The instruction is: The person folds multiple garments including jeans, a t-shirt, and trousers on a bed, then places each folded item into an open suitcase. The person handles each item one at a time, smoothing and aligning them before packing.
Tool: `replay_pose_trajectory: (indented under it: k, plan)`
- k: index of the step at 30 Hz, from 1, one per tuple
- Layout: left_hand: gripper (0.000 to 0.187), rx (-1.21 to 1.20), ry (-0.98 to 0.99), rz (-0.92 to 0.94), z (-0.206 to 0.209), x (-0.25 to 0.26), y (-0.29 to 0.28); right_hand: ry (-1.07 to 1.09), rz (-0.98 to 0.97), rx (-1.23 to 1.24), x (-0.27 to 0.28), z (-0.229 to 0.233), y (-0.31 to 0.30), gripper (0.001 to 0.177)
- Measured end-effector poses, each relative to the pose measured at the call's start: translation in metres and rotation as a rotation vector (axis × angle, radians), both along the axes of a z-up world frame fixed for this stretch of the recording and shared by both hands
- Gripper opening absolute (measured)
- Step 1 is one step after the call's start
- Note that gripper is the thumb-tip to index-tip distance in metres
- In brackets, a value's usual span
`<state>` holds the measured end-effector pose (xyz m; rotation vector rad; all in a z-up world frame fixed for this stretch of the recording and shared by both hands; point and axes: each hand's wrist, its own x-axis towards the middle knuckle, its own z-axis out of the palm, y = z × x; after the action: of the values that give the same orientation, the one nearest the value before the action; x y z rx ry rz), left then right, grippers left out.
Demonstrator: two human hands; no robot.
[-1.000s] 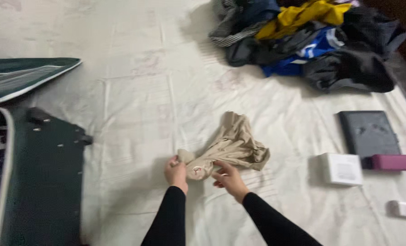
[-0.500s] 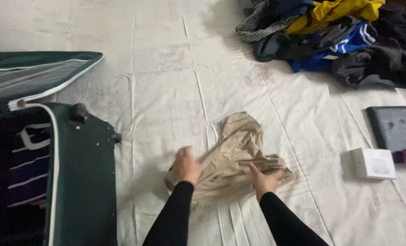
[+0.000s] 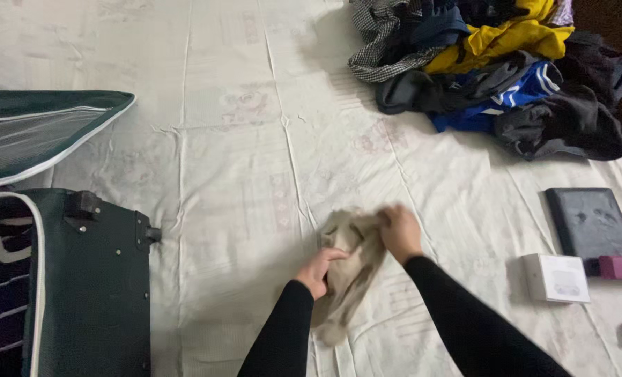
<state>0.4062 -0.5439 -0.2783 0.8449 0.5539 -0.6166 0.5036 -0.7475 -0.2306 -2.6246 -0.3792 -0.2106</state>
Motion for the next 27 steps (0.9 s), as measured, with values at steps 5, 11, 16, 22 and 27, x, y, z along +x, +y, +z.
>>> replay_pose_trajectory:
  k: [5,11,16,22,27]
  plan:
    - [0.042,-0.114,-0.118,0.748,0.048,-0.021,0.023,-0.165,0.247,0.494,0.026,0.061,0.07,0.052]
    - [0.033,0.18,-0.055,0.958,0.001,-0.046,0.087,0.102,0.161,0.224,-0.066,0.009,0.071,0.047]
    - [0.04,0.138,0.172,1.07,-0.028,-0.078,0.133,0.717,-0.409,0.202,-0.122,-0.057,0.056,0.066]
    - [0.051,0.119,0.157,1.15,-0.011,-0.083,0.141,0.646,-0.64,0.645,-0.09,-0.152,0.059,0.055]
    - [0.039,1.095,0.123,0.803,-0.019,-0.102,0.136,0.38,-0.435,0.653,-0.02,-0.178,0.034,0.027]
